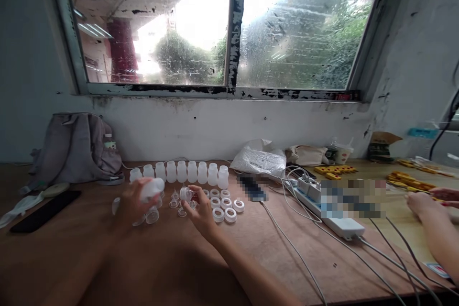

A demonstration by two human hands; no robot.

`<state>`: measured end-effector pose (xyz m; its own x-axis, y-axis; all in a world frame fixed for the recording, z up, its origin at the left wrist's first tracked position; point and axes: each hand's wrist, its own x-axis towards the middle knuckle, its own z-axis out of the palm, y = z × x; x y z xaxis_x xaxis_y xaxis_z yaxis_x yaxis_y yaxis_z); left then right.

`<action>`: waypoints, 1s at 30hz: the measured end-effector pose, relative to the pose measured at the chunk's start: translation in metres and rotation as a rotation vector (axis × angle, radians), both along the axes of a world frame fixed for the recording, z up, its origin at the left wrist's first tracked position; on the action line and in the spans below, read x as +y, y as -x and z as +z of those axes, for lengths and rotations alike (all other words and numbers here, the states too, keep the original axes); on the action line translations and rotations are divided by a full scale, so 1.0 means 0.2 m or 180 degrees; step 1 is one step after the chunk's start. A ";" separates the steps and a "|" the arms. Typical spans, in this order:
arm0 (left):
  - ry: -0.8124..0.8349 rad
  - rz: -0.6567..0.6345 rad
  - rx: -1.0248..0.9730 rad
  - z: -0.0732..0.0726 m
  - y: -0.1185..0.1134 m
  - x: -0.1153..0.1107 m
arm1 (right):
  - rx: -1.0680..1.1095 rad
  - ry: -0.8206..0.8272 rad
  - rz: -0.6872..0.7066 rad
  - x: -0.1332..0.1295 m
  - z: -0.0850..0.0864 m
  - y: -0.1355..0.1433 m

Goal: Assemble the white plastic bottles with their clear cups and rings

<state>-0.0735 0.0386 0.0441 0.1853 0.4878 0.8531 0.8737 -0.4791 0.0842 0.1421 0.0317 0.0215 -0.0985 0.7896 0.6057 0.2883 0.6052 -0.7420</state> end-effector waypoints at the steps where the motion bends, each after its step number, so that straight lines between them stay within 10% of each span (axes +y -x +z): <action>1: 0.0047 -0.0265 0.0210 -0.02 -0.06 -0.02 | 0.0102 0.0059 0.0136 -0.01 0.01 0.00; 9: 0.0341 -0.0951 0.0163 -0.21 -0.16 -0.04 | -0.0019 0.0281 0.1013 0.03 -0.03 -0.02; 24: 0.0858 -0.1163 0.0326 -0.30 -0.17 -0.04 | -0.1261 0.0871 0.0503 0.06 0.01 -0.10; 30: 0.1108 -0.1054 0.0294 -0.29 -0.16 -0.04 | -0.0988 0.1366 0.1333 0.11 0.02 -0.14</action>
